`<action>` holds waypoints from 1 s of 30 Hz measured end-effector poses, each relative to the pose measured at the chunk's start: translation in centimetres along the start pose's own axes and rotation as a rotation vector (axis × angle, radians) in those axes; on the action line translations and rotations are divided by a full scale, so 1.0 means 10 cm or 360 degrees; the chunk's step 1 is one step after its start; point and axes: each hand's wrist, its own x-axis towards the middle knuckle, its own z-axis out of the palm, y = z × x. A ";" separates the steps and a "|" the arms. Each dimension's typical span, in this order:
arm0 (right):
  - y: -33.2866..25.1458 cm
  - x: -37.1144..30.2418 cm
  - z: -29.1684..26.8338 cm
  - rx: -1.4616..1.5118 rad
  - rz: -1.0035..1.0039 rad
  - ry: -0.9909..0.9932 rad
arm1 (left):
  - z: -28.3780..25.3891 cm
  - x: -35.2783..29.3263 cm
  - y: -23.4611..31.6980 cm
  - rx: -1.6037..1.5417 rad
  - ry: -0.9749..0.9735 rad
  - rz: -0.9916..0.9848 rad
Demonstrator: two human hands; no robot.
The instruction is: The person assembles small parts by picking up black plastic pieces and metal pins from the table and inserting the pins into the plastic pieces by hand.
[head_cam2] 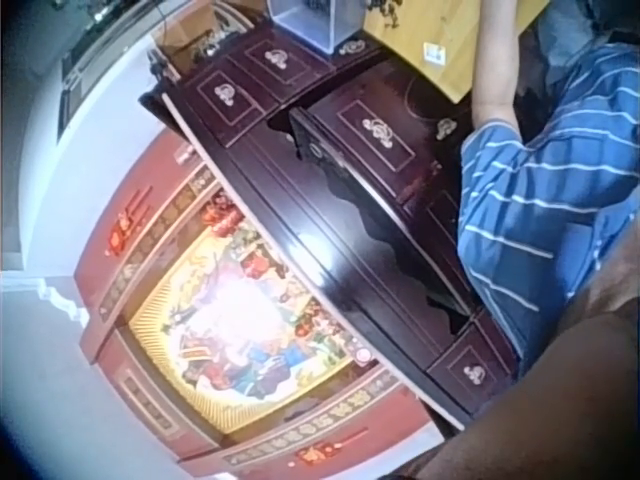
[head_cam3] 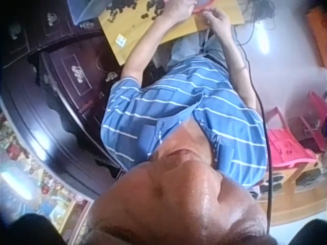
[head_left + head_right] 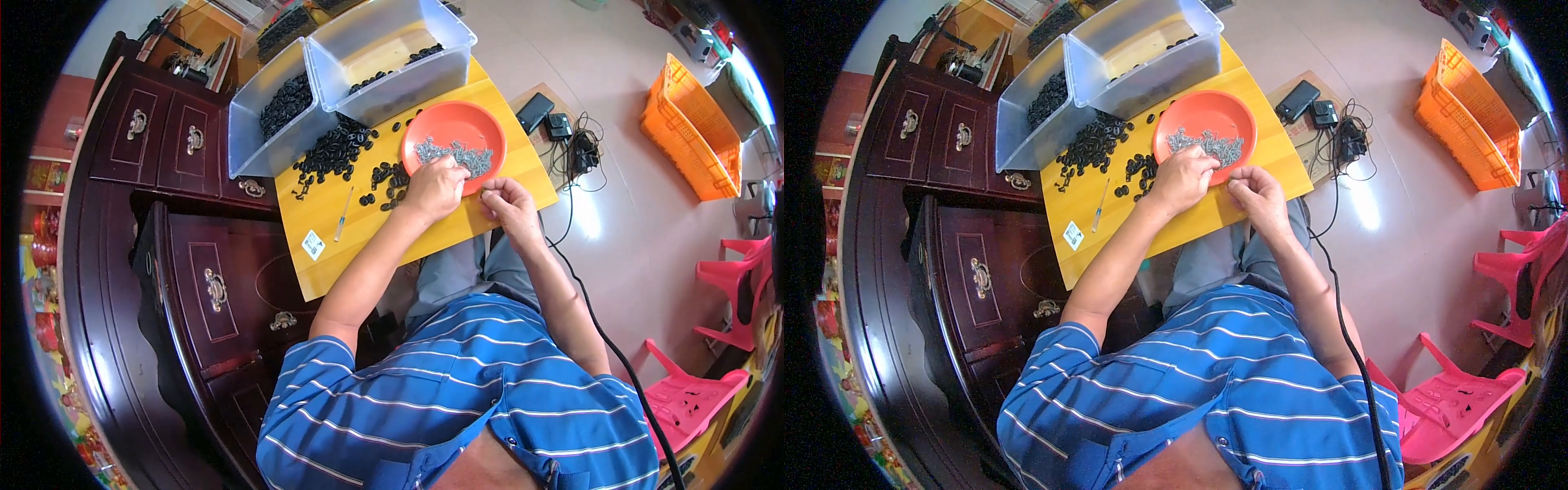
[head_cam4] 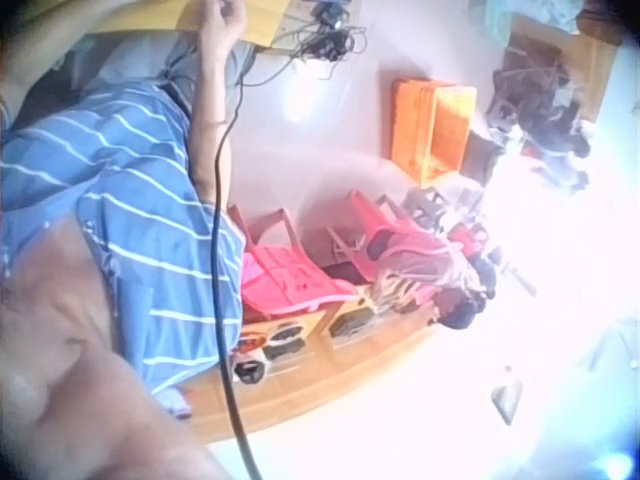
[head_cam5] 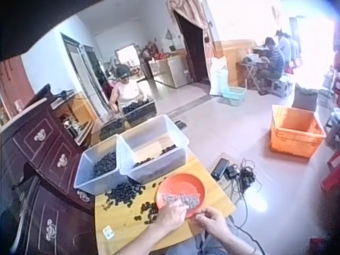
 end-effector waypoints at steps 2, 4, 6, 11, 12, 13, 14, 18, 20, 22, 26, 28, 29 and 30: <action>0.01 0.02 -0.01 0.0000 0.0014 -0.0013 | -0.01 -0.02 0.00 0.0014 0.0003 0.0038; -0.02 0.02 0.00 -0.0039 0.0056 -0.0005 | -0.02 -0.06 0.01 0.0032 0.0049 0.0052; -0.04 0.02 0.01 -0.0030 0.0085 -0.0009 | -0.03 -0.07 0.01 0.0013 0.0050 0.0049; -0.08 0.04 0.01 -0.0080 0.0138 -0.0032 | -0.08 -0.06 0.01 -0.0060 -0.0004 0.0045; -0.09 0.05 0.00 -0.0068 0.0148 -0.0048 | -0.10 -0.06 0.03 -0.0055 -0.0024 0.0055; -0.09 0.05 0.00 -0.0056 0.0157 -0.0064 | -0.11 -0.06 0.04 -0.0048 -0.0044 0.0064; -0.09 0.04 0.00 -0.0055 0.0157 -0.0061 | -0.12 -0.07 0.04 -0.0050 -0.0046 0.0066; -0.11 0.03 0.02 -0.0049 0.0177 -0.0026 | -0.19 -0.12 0.07 -0.0061 -0.0064 0.0120; -0.10 0.03 0.01 -0.0063 0.0183 -0.0016 | -0.21 -0.14 0.08 -0.0082 -0.0054 0.0132; -0.09 0.04 0.01 -0.0078 0.0163 -0.0017 | -0.20 -0.16 0.08 -0.0078 -0.0020 0.0130; -0.09 0.03 0.01 -0.0097 0.0144 -0.0006 | -0.18 -0.23 0.15 -0.0103 0.0019 0.0026; -0.07 0.03 -0.01 -0.0069 0.0170 -0.0066 | -0.15 -0.27 0.18 -0.0141 0.0145 0.0009; -0.06 0.03 -0.01 -0.0070 0.0169 -0.0067 | -0.14 -0.29 0.18 -0.0141 0.0147 0.0009; -0.06 0.02 0.00 -0.0070 0.0169 -0.0053 | -0.14 -0.30 0.19 -0.0174 0.0200 -0.0004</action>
